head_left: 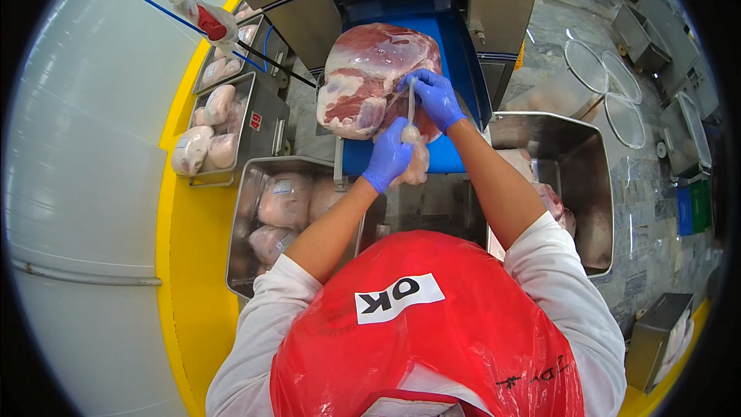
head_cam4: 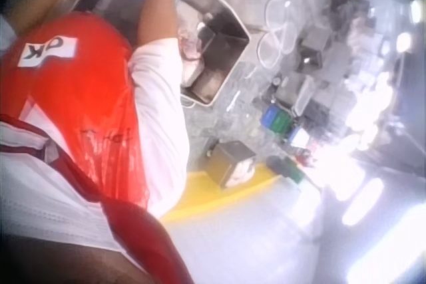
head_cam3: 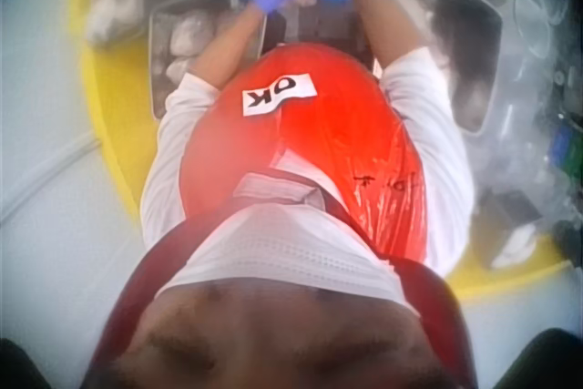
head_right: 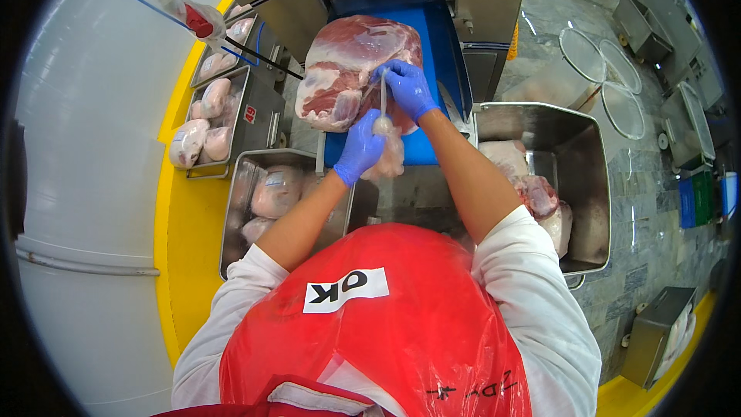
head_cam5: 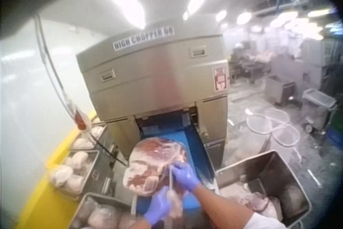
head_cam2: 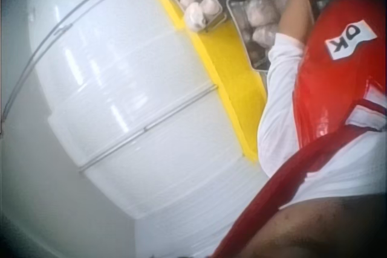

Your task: The person removes a large piece of pork from a plastic bag and places it on a blue cutting board. Using a knife, they trim fat and connective tissue from the meat, placing the trimmed pieces into a metal tray. The person then retrieves another piece of pork from a bin and repeats the trimming process.

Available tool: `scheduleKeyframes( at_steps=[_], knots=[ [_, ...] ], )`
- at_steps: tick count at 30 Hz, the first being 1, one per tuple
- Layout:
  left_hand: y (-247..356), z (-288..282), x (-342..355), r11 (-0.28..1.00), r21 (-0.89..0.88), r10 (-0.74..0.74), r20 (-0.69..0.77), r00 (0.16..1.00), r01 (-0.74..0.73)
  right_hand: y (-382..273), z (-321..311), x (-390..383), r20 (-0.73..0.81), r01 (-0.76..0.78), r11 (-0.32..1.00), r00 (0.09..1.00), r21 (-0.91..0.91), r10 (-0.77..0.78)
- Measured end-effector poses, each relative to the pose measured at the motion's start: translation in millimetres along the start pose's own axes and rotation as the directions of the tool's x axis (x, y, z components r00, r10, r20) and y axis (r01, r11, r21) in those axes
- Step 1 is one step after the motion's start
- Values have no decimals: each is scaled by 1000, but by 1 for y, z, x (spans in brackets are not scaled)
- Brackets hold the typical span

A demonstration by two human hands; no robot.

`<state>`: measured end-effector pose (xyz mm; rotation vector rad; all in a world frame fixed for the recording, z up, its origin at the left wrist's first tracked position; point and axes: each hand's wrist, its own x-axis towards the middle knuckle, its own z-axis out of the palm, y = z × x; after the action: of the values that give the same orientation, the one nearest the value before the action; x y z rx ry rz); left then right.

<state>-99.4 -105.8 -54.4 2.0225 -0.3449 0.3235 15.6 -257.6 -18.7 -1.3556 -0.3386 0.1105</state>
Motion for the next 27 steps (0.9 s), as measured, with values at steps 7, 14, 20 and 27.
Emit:
scheduleKeyframes(
  at_steps=[7,14,20,27],
  knots=[
    [0,22,-16,961,-131,-234,87,968,244,-3,-28,-20,17,121,993,993,-3,-121],
    [30,37,-24,917,-278,-263,122,957,287,14,-62,-145,262,-175,971,941,-163,213],
    [55,54,9,927,-331,-177,31,984,177,44,-39,-173,64,-49,985,996,-168,61],
    [79,-14,66,940,235,34,660,751,-249,21,-80,-136,-13,-34,958,999,-285,32]
  ],
)
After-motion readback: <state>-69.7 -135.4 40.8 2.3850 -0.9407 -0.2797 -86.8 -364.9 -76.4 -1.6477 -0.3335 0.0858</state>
